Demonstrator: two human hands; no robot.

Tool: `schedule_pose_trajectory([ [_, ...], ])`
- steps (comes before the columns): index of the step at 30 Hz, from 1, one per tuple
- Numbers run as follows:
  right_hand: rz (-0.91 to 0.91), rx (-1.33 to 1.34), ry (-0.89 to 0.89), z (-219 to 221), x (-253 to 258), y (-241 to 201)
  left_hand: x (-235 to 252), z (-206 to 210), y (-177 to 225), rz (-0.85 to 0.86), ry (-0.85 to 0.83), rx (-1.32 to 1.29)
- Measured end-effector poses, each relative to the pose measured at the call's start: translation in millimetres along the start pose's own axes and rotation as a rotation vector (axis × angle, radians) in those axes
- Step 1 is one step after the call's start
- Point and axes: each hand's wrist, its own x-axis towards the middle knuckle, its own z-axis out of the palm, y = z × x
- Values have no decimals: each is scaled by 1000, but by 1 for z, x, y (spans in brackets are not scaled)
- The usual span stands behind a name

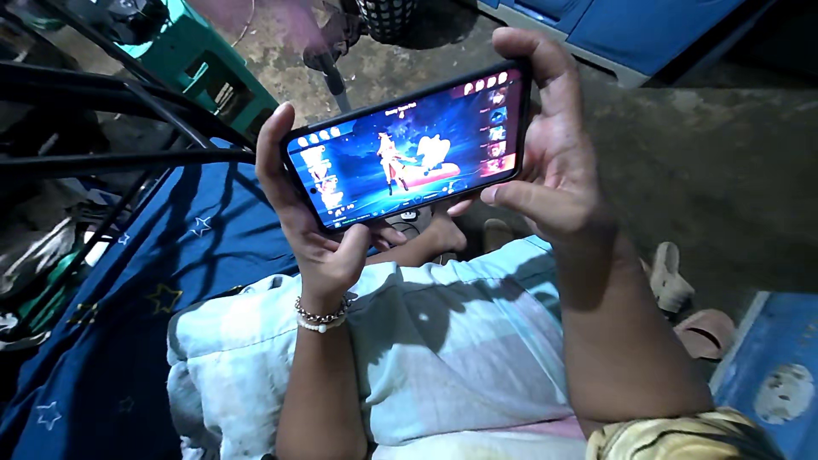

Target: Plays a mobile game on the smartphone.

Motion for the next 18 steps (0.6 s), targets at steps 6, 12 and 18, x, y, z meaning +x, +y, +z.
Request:
schedule_pose_trajectory([
  [6,-3,-14,-8,-1,-1,0,-1,1,0,-4,2,-6],
  [12,10,6,-8,-3,-1,-1,0,2,-2,-8,-14,-39],
  [18,12,-6,-6,-2,0,-1,0,1,-1,-3,-14,-39],
])
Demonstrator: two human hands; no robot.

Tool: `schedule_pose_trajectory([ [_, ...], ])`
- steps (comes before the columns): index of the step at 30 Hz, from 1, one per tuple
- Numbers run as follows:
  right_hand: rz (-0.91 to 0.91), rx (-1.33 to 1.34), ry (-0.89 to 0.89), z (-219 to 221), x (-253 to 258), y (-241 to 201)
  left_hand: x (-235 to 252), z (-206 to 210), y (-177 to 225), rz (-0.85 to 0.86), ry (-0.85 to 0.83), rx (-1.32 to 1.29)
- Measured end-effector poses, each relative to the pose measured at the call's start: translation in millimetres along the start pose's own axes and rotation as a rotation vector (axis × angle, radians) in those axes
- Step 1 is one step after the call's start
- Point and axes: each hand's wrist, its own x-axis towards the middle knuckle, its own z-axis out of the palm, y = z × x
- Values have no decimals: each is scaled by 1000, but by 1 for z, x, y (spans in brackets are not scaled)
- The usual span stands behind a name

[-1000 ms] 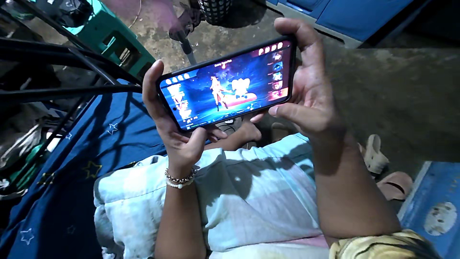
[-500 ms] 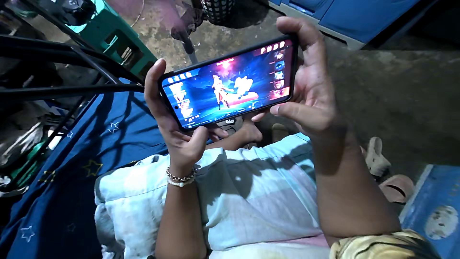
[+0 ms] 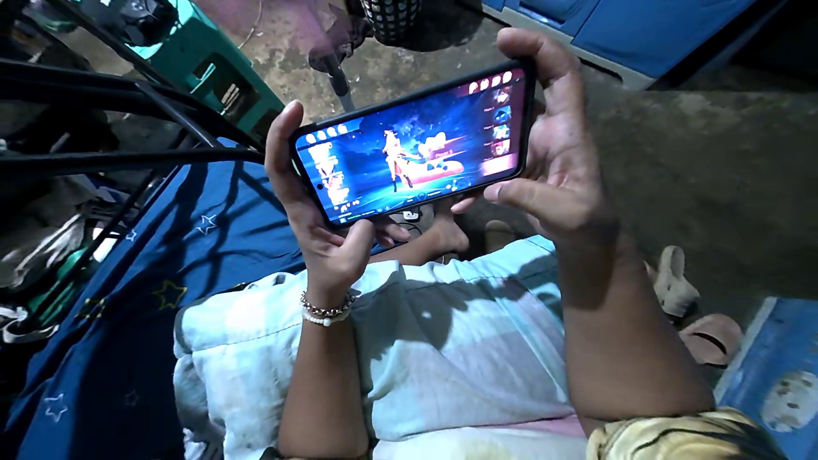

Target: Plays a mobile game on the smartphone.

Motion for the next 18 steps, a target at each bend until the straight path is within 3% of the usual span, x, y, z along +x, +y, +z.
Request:
schedule_pose_trajectory([
  [18,6,-61,41,13,-10,-16,-7,0,11,30,-8,12],
])
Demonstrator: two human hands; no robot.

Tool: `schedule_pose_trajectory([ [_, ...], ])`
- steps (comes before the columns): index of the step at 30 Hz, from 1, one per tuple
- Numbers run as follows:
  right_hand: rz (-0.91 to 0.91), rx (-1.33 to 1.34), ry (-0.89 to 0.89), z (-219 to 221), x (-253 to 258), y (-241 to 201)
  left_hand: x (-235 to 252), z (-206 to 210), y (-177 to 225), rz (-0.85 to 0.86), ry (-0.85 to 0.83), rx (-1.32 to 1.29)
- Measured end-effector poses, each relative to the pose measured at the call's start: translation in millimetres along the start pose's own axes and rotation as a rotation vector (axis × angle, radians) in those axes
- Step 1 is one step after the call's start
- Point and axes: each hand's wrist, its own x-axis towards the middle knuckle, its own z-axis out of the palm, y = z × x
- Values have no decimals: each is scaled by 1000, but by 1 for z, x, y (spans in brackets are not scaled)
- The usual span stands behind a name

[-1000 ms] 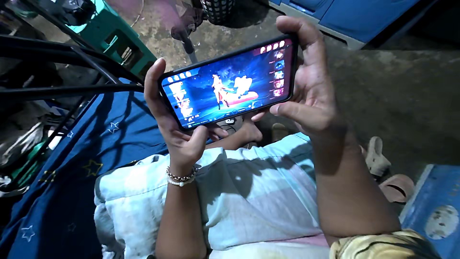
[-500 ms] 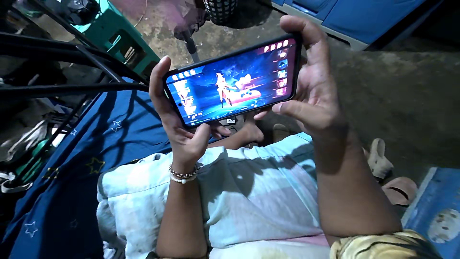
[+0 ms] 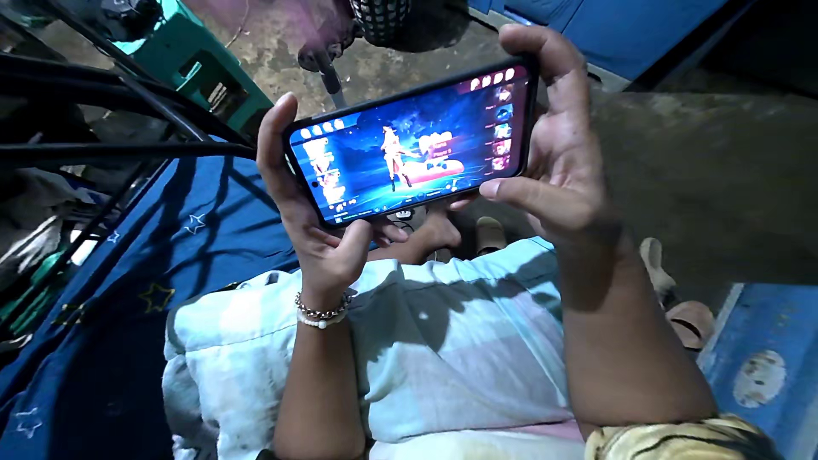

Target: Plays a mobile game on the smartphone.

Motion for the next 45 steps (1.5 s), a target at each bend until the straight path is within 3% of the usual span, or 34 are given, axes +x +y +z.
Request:
schedule_pose_trajectory([
  [17,94,-10,96,-18,-11,2,5,17,-9,-27,-42,13],
  [21,62,-21,96,-23,-3,15,12,14,-22,79,-59,63],
  [27,119,-11,118,-22,-1,15,9,14,-13,-114,-33,72],
  [45,121,-18,105,-8,2,23,4,4,-15,-31,-10,111],
])
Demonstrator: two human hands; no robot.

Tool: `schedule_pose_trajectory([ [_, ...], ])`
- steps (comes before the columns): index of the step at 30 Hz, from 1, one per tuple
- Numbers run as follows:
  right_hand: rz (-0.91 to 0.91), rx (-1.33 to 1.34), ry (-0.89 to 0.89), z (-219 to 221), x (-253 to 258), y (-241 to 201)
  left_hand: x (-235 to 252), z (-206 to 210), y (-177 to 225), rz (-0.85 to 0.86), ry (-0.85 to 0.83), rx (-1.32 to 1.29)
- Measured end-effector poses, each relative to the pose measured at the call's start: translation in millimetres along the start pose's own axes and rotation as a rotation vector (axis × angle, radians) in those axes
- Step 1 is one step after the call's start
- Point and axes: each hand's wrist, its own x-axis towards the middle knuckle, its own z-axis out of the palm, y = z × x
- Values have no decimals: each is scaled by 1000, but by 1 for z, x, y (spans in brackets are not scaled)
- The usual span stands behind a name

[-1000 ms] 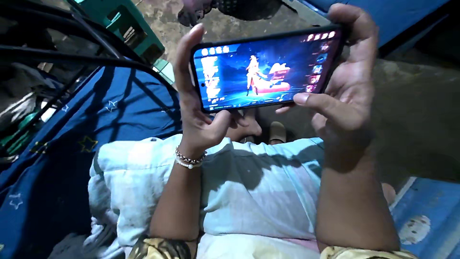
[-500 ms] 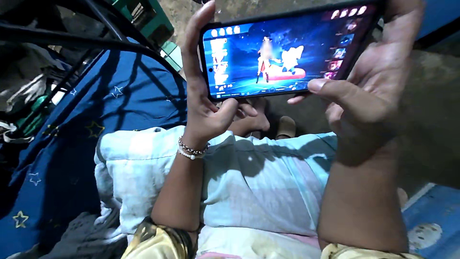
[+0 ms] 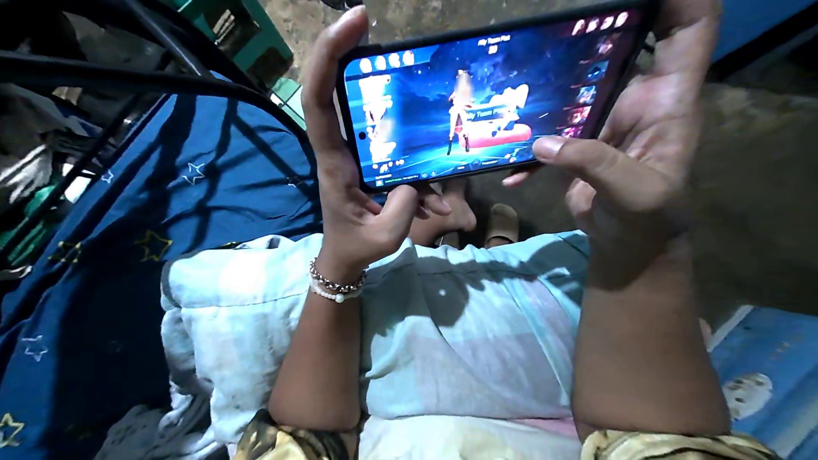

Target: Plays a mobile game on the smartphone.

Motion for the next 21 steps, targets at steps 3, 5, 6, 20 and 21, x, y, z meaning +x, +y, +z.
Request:
schedule_pose_trajectory([
  [3,-1,8,-14,1,-1,-4,1,0,2,-3,-18,-6],
  [5,-16,35,-21,1,-1,-6,1,1,5,-19,-20,-13],
  [6,-22,21,-26,0,0,-6,1,2,6,-17,-15,-17],
  [20,-105,26,-35,-4,3,-3,1,3,-1,11,-6,-18],
  [21,-123,22,-41,-5,4,-2,1,3,-1,9,-9,-27],
])
